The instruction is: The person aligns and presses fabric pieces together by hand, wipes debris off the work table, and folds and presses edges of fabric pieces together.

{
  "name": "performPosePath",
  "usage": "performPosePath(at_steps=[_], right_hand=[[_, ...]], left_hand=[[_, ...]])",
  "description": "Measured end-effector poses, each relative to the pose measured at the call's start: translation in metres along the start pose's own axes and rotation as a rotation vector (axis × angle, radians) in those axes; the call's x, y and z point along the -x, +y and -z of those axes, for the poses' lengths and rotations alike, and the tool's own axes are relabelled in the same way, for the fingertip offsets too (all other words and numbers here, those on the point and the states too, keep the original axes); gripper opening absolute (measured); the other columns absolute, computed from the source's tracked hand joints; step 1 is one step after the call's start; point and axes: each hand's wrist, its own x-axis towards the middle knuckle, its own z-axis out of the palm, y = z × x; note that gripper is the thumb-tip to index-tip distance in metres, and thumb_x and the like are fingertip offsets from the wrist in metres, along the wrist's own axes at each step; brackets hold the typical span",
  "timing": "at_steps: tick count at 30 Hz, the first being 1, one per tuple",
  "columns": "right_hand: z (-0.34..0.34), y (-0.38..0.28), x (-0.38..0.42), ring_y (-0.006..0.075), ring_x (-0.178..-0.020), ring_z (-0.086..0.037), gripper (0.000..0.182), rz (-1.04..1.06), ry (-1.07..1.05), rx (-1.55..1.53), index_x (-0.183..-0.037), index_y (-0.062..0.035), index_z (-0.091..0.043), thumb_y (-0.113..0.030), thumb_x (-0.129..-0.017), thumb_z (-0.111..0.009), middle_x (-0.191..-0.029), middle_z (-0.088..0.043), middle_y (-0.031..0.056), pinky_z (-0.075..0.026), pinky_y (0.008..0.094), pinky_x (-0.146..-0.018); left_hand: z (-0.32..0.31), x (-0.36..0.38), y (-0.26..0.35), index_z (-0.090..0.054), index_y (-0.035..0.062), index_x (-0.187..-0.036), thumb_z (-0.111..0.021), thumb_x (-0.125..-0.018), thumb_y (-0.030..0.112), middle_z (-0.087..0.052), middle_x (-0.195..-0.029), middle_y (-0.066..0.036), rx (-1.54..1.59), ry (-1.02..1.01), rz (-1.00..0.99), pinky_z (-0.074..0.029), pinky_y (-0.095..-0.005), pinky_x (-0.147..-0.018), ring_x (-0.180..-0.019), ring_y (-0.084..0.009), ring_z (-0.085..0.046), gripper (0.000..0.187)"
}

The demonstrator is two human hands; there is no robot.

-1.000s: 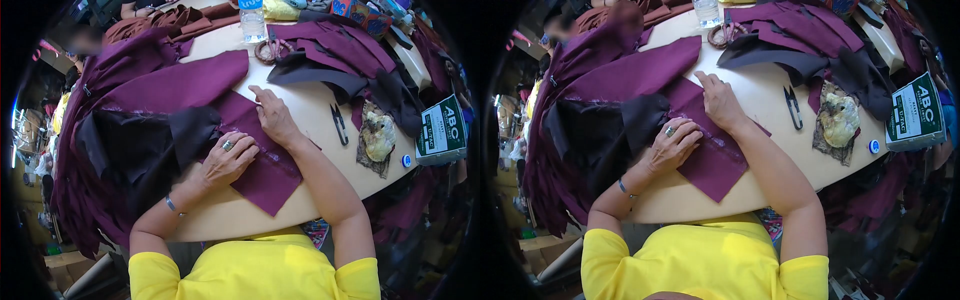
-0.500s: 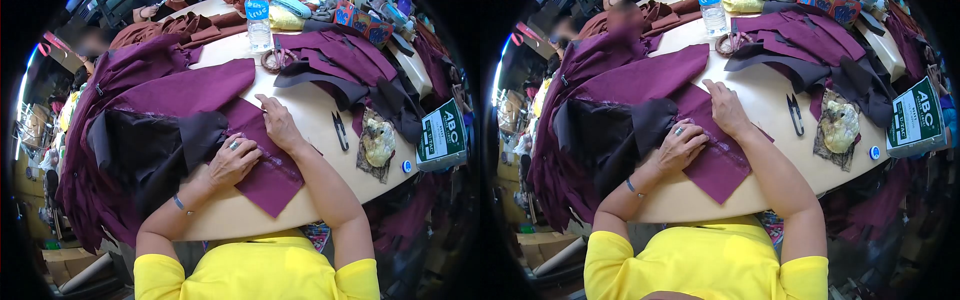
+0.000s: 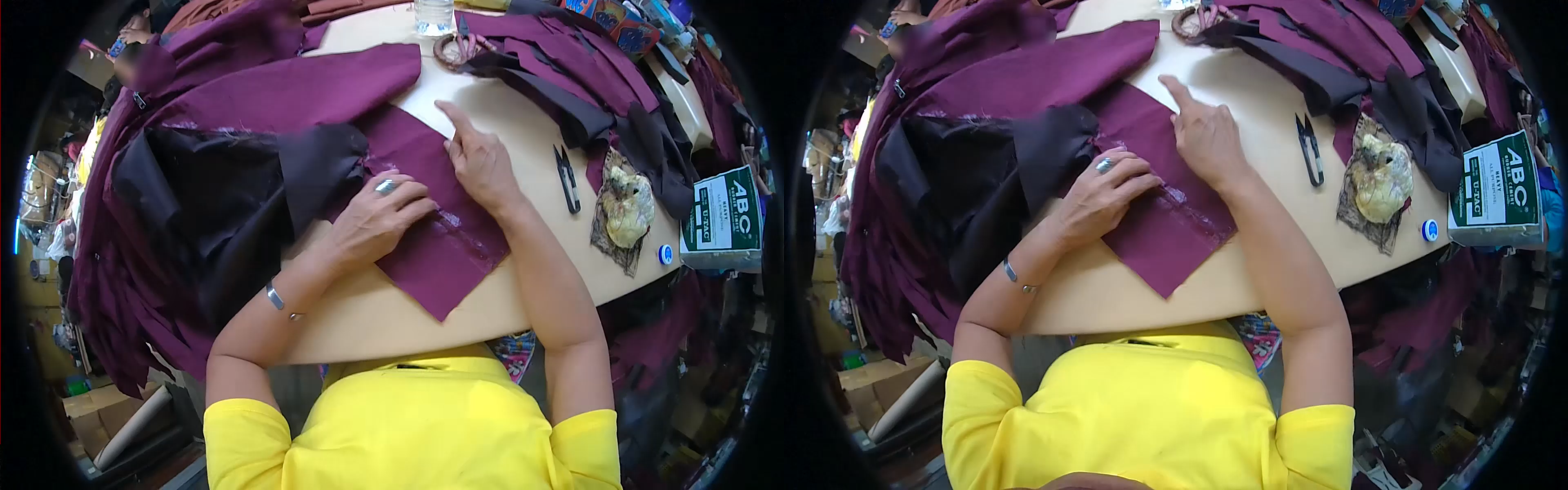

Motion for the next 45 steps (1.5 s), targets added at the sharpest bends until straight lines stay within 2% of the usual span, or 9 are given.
performPosePath(at_steps=[4, 10, 19, 25, 27, 31, 34, 40, 45], right_hand=[[0.034, -0.003, 0.003, 0.0358, -0.072, -0.061, 0.06, -0.212, -0.219, -0.102, -0.133, -0.0124, -0.035, -0.018, -0.08, -0.062, -0.071, -0.063, 0.0168, -0.047, 0.0437, -0.072], [0.039, 0.003, 0.036, 0.0375, -0.067, -0.059, 0.063, 0.024, -0.199, -0.028, -0.136, -0.0174, -0.033, -0.011, -0.08, -0.061, -0.068, -0.06, 0.0173, -0.046, 0.0463, -0.069], [0.05, -0.001, 0.063, 0.0339, -0.063, -0.057, 0.064, -0.028, -0.156, 0.038, -0.136, -0.0192, -0.034, -0.009, -0.079, -0.062, -0.069, -0.058, 0.0168, -0.042, 0.04, -0.072], [0.07, -0.004, 0.084, 0.0276, -0.068, -0.058, 0.065, -0.119, -0.217, 0.047, -0.136, -0.019, -0.036, -0.007, -0.077, -0.062, -0.093, -0.063, 0.013, -0.04, 0.0345, -0.074], [0.063, 0.003, 0.09, 0.0256, -0.07, -0.059, 0.063, -0.016, -0.122, -0.006, -0.134, -0.0185, -0.039, -0.004, -0.077, -0.062, -0.102, -0.063, 0.0106, -0.039, 0.0336, -0.074], [0.064, 0.004, 0.094, 0.0223, -0.075, -0.06, 0.058, -0.062, -0.077, -0.127, -0.13, -0.017, -0.045, 0.0, -0.077, -0.06, -0.112, -0.061, 0.0087, -0.037, 0.0312, -0.073], [0.061, 0.008, 0.094, 0.0205, -0.076, -0.061, 0.055, -0.029, -0.047, -0.138, -0.129, -0.0167, -0.047, 0.0, -0.078, -0.06, -0.112, -0.061, 0.0085, -0.037, 0.0298, -0.072], [0.062, 0.008, 0.095, 0.0189, -0.08, -0.062, 0.05, -0.018, -0.063, -0.111, -0.127, -0.0174, -0.049, -0.001, -0.08, -0.059, -0.114, -0.061, 0.0061, -0.036, 0.0302, -0.072], [0.059, 0.01, 0.095, 0.0188, -0.078, -0.061, 0.049, 0.017, -0.021, -0.118, -0.126, -0.0179, -0.05, -0.001, -0.08, -0.058, -0.114, -0.061, 0.0047, -0.037, 0.0314, -0.072]], left_hand=[[-0.012, -0.006, 0.016, -0.062, 0.0072, -0.1, -0.058, -0.065, 0.0, -0.055, -0.1, -0.01, 0.088, -0.018, -0.032, -0.046, -0.0383, -0.086, -0.097, -0.0275, -0.055, 0.036], [-0.019, -0.009, 0.023, -0.063, 0.0088, -0.098, -0.06, -0.067, 0.002, -0.056, -0.099, -0.008, 0.172, 0.029, -0.093, -0.047, -0.0369, -0.084, -0.094, -0.0256, -0.055, 0.032], [-0.018, -0.007, 0.025, -0.06, 0.0103, -0.097, -0.06, -0.069, 0.008, -0.055, -0.1, -0.005, 0.099, -0.005, -0.105, -0.043, -0.0342, -0.087, -0.095, -0.0209, -0.055, 0.028], [-0.022, -0.015, 0.043, -0.06, 0.0088, -0.099, -0.063, -0.065, 0.006, -0.054, -0.099, -0.007, 0.14, -0.017, -0.082, -0.044, -0.0354, -0.084, -0.093, -0.0228, -0.054, 0.034], [-0.03, -0.015, 0.046, -0.059, 0.0079, -0.099, -0.064, -0.066, 0.006, -0.053, -0.099, -0.007, 0.228, -0.022, -0.111, -0.044, -0.0351, -0.084, -0.093, -0.0227, -0.054, 0.033], [-0.031, -0.013, 0.046, -0.059, 0.0047, -0.094, -0.055, -0.074, 0.01, -0.053, -0.097, -0.007, 0.222, 0.008, -0.155, -0.045, -0.0339, -0.086, -0.095, -0.0212, -0.054, 0.022], [-0.028, -0.011, 0.045, -0.061, 0.0038, -0.1, -0.058, -0.067, 0.003, -0.054, -0.099, -0.009, 0.258, -0.017, -0.163, -0.048, -0.0355, -0.084, -0.094, -0.0256, -0.055, 0.033], [-0.022, -0.005, 0.044, -0.06, 0.004, -0.109, -0.056, -0.069, 0.011, -0.055, -0.106, -0.009, 0.218, -0.108, -0.214, -0.045, -0.037, -0.09, -0.097, -0.0242, -0.055, 0.041], [-0.02, 0.0, 0.048, -0.06, 0.0142, -0.116, -0.052, -0.073, 0.018, -0.052, -0.122, 0.0, 0.11, -0.162, -0.247, -0.036, -0.0412, -0.099, -0.103, -0.022, -0.052, 0.044]])
